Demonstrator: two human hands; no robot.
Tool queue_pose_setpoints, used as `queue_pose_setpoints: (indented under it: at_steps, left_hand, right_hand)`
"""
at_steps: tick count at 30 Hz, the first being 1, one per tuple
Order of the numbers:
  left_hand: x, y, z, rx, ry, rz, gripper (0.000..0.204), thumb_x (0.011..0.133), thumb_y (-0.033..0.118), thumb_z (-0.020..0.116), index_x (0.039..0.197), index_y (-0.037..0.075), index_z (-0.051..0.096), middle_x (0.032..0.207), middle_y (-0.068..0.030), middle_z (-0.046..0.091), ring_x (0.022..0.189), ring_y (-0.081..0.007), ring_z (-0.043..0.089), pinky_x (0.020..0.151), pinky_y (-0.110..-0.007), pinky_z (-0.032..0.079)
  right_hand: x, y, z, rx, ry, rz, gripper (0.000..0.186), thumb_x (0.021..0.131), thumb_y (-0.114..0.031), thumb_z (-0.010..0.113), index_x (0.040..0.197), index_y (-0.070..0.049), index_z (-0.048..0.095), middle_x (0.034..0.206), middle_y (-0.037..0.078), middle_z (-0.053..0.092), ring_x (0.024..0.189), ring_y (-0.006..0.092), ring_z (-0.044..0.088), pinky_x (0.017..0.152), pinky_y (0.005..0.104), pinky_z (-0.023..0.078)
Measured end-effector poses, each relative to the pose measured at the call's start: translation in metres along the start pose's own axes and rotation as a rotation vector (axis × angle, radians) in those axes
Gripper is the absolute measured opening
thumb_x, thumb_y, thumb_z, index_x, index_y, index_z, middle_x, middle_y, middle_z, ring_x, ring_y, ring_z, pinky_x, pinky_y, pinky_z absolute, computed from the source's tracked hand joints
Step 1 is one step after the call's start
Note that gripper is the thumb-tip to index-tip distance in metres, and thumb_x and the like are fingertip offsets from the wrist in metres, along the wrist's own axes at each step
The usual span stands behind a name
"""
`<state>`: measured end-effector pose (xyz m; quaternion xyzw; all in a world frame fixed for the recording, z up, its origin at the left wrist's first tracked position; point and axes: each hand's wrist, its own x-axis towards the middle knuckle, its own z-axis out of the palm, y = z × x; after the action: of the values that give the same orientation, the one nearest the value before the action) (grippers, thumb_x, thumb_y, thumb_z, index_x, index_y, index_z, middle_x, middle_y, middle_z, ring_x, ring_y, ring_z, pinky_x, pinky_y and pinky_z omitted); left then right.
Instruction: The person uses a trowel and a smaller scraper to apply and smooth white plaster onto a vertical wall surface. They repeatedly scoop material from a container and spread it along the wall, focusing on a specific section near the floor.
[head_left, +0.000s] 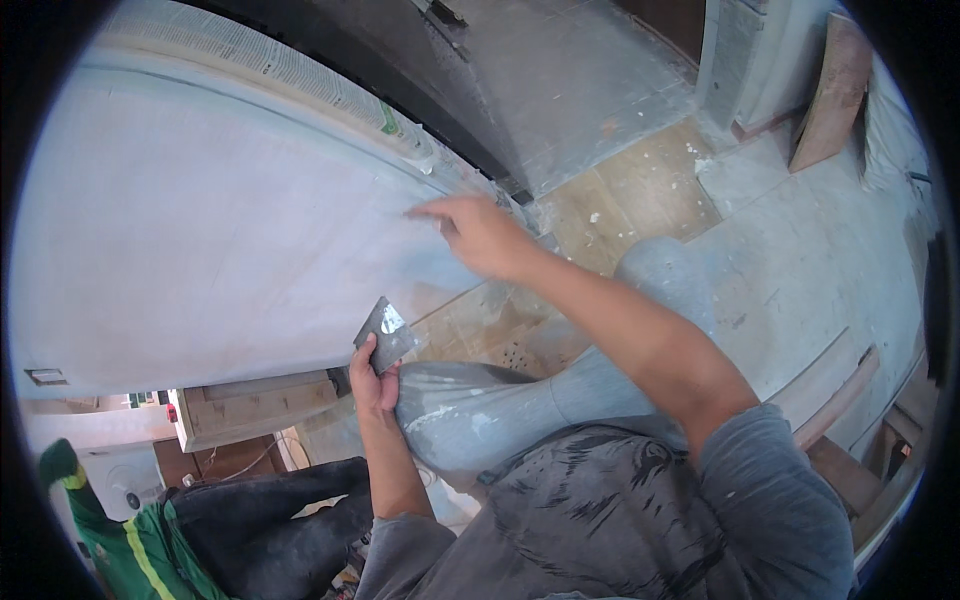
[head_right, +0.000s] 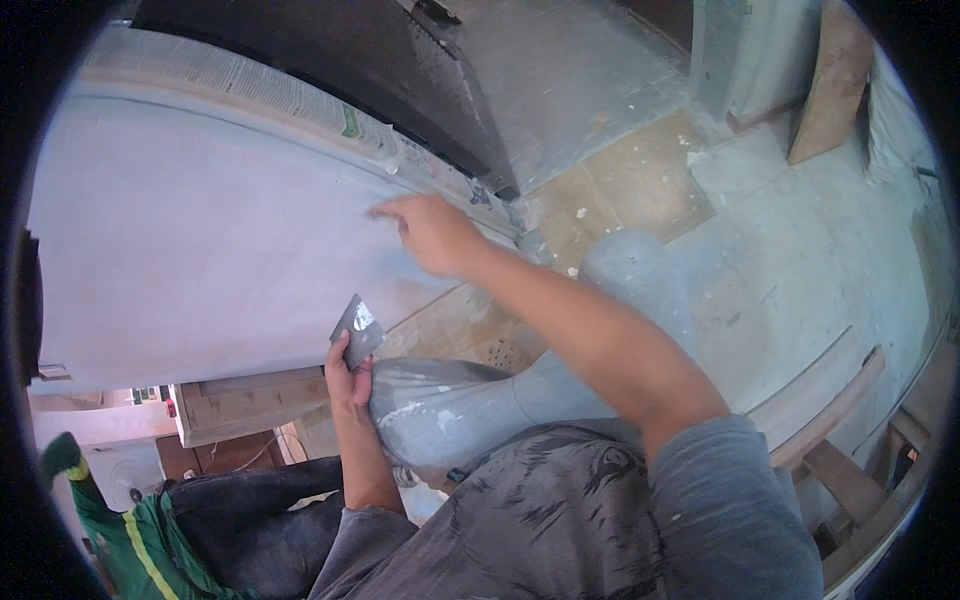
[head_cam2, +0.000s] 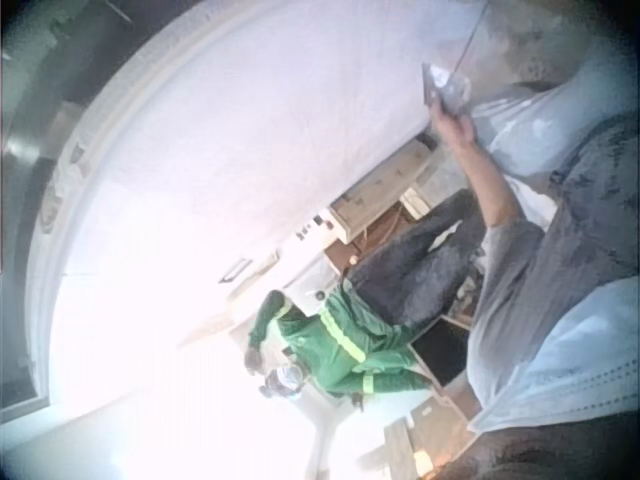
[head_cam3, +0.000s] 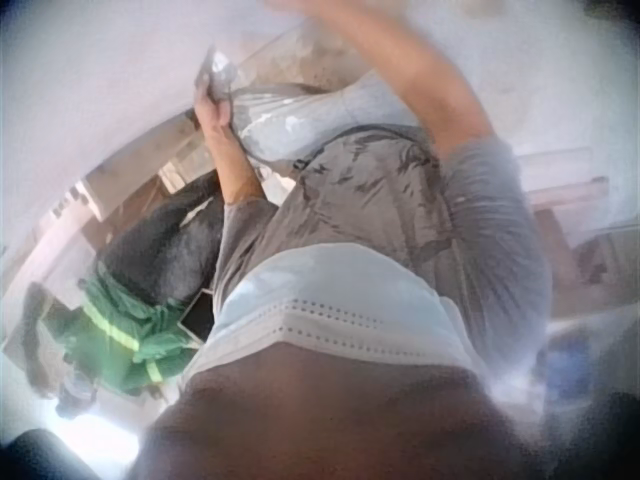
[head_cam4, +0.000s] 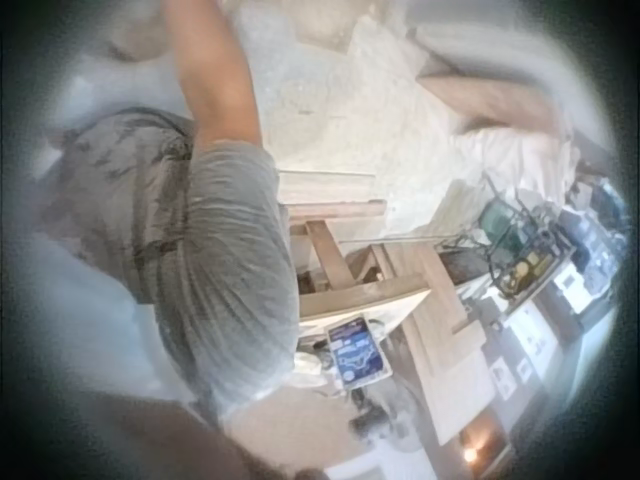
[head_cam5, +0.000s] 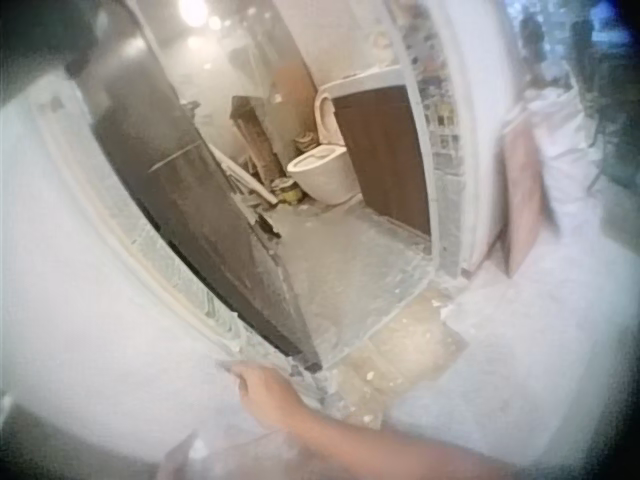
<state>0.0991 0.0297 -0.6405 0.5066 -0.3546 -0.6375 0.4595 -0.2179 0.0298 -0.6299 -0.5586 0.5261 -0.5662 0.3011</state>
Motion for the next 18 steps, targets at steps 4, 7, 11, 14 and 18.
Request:
queue_pose_setpoints:
  at_steps: [4, 7, 11, 14, 18]
  left_hand:
    - [-0.017, 0.010, 0.015, 0.003, 0.073, 0.003, 0.030, 0.095, 0.012, 0.068, 0.123, 0.002, 0.063, 0.114, -0.0080, 0.072, 0.099, -0.0201, 0.073, 0.082, -0.034, 0.061]
    - [-0.038, 0.021, 0.052, -0.038, -0.130, 0.071, 0.035, 0.096, 0.013, 0.067, 0.128, 0.001, 0.061, 0.119, -0.0098, 0.070, 0.107, -0.0227, 0.071, 0.091, -0.036, 0.060]
    - [-0.056, 0.034, 0.101, 0.035, -0.146, 0.380, 0.034, 0.097, 0.007, 0.068, 0.129, -0.001, 0.059, 0.120, -0.0103, 0.069, 0.107, -0.0217, 0.068, 0.091, -0.034, 0.057]
    - [-0.053, 0.021, 0.097, 0.204, -0.043, 0.681, 0.031, 0.100, 0.008, 0.069, 0.128, -0.004, 0.062, 0.115, -0.0084, 0.070, 0.100, -0.0139, 0.065, 0.087, -0.025, 0.052]
    - [-0.059, 0.006, 0.092, 0.536, -0.053, 0.955, 0.039, 0.100, -0.006, 0.057, 0.139, -0.005, 0.059, 0.126, -0.0172, 0.070, 0.115, -0.0201, 0.067, 0.103, -0.035, 0.049]
  right_hand:
    - [-0.028, -0.012, -0.012, 0.128, -0.055, -0.003, 0.037, 0.099, -0.002, 0.053, 0.133, -0.009, 0.067, 0.128, 0.018, 0.069, 0.113, 0.0333, 0.068, 0.100, 0.0409, 0.050]
    - [-0.045, -0.030, -0.038, 0.247, -0.043, 0.117, 0.033, 0.101, -0.009, 0.055, 0.132, -0.005, 0.067, 0.124, 0.015, 0.071, 0.111, 0.0281, 0.069, 0.097, 0.0371, 0.051]
    - [-0.063, -0.054, -0.061, 0.384, 0.089, 0.500, 0.028, 0.101, -0.017, 0.061, 0.122, -0.001, 0.069, 0.114, 0.012, 0.073, 0.107, 0.0244, 0.069, 0.093, 0.0426, 0.054]
    - [-0.082, -0.050, -0.057, 1.146, -0.016, 0.789, 0.026, 0.101, -0.022, 0.062, 0.119, -0.005, 0.067, 0.113, 0.009, 0.071, 0.103, 0.0224, 0.068, 0.080, 0.0419, 0.058]
    - [-0.100, -0.058, -0.025, 1.531, -0.235, 0.851, 0.021, 0.100, -0.022, 0.063, 0.117, -0.009, 0.065, 0.111, 0.007, 0.070, 0.101, 0.0207, 0.068, 0.071, 0.0376, 0.058]
